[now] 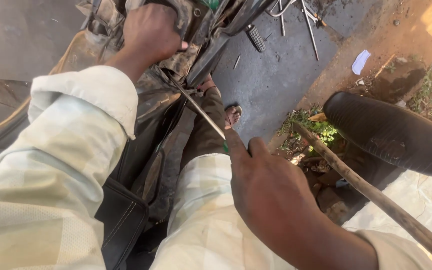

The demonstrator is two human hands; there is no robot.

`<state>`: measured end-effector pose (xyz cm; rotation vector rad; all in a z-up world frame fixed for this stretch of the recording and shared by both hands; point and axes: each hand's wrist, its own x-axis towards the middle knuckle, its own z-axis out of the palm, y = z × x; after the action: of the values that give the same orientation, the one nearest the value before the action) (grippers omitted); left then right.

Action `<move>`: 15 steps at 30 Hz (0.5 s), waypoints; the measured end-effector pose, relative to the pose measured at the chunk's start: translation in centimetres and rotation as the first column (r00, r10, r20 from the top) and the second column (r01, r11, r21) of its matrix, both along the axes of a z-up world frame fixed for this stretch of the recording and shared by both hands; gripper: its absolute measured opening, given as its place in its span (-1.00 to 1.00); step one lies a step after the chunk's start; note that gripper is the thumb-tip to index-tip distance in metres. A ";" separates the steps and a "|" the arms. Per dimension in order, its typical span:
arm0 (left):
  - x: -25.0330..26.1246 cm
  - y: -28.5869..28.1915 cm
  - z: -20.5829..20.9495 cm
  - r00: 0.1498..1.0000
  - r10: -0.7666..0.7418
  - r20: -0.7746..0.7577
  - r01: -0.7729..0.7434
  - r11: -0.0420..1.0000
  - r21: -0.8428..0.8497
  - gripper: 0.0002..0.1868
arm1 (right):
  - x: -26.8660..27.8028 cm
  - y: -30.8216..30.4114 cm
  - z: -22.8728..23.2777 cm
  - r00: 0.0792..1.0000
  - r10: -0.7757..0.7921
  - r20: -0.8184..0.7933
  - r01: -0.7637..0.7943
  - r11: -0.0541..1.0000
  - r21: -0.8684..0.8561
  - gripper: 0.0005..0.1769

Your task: Removing and inspecting the air filter of a motorcycle.

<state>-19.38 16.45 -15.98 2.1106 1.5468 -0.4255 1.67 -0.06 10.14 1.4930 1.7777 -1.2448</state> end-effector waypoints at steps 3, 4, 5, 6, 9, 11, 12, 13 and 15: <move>0.5 1.1 1.1 0.998 0.055 0.024 -0.057 0.997 0.049 -0.65 | 2.5 0.4 0.2 0.986 -0.110 -0.126 0.142 0.948 0.283 -0.41; 0.6 1.2 1.3 0.998 0.056 0.022 -0.057 0.997 0.048 -0.65 | 2.2 3.0 0.9 0.986 -0.110 -0.129 0.142 0.949 0.282 -0.41; 0.6 1.0 1.5 0.997 0.073 0.040 -0.075 0.996 0.053 -0.62 | 1.7 5.5 1.6 0.993 -0.114 0.020 0.111 0.987 0.117 -0.48; 0.5 0.8 1.7 0.994 0.090 0.059 -0.093 0.994 0.056 -0.59 | 1.3 8.0 2.3 0.982 -0.090 0.166 0.101 0.993 -0.055 -0.53; 0.4 0.5 1.3 0.992 0.094 0.081 -0.098 0.994 0.039 -0.63 | 1.3 11.0 1.7 0.998 -0.006 0.059 0.000 0.995 0.103 -0.64; 0.5 1.0 1.6 0.993 0.092 0.078 -0.095 0.995 0.039 -0.62 | 0.0 13.8 2.5 0.995 0.076 0.059 -0.077 0.997 0.009 -0.72; 0.6 1.4 1.7 0.993 0.087 0.078 -0.091 0.995 0.040 -0.61 | -0.6 15.2 2.9 0.986 0.156 0.055 -0.151 0.985 -0.084 -0.76; 0.6 1.3 1.6 0.993 0.089 0.079 -0.092 0.995 0.035 -0.61 | -1.1 15.8 3.0 0.986 0.157 0.056 -0.152 0.984 -0.089 -0.76; 0.4 1.1 1.5 0.996 0.062 0.071 -0.064 0.998 0.028 -0.59 | -2.2 17.0 3.0 0.971 0.233 0.057 -0.233 0.972 -0.005 -0.82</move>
<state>-18.95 17.60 -14.48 2.0700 1.5845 -0.3047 -0.49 16.91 13.14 1.2638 1.8546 -1.0728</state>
